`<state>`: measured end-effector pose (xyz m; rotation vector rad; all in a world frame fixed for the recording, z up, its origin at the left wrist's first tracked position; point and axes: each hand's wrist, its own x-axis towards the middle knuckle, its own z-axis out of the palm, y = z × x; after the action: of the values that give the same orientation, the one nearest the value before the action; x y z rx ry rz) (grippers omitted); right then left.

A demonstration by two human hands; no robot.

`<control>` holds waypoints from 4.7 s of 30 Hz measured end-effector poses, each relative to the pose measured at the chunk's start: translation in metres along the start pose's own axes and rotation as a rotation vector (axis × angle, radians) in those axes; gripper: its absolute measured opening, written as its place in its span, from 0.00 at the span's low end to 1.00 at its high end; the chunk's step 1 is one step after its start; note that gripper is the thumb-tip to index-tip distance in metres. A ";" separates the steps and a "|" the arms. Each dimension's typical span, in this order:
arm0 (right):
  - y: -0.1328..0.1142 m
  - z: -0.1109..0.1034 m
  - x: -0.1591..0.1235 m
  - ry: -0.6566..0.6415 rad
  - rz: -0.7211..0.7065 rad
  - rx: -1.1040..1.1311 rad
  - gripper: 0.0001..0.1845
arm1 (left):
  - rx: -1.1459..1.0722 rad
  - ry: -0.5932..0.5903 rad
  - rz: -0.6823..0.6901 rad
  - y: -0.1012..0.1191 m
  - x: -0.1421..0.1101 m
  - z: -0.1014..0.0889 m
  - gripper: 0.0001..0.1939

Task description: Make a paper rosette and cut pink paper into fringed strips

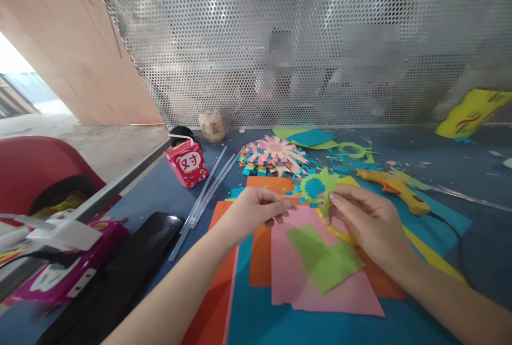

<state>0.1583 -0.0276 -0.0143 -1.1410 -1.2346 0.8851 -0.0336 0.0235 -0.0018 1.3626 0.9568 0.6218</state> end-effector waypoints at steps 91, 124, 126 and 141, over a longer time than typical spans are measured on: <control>-0.004 0.003 0.002 -0.137 0.207 -0.268 0.09 | -0.194 0.195 0.242 0.005 -0.002 0.019 0.10; -0.004 0.004 0.001 -0.095 0.225 -0.173 0.10 | 0.111 0.229 0.322 -0.004 0.002 0.019 0.10; -0.003 0.004 0.000 -0.107 0.196 -0.175 0.10 | 0.118 0.223 0.324 -0.005 0.001 0.020 0.10; -0.027 -0.025 -0.017 -0.138 -1.224 -0.827 0.10 | 0.548 0.145 1.334 0.015 -0.025 0.013 0.02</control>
<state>0.1786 -0.0544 0.0081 -0.6532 -2.1059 -0.5338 -0.0323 -0.0017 0.0176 2.4428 0.1732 1.5191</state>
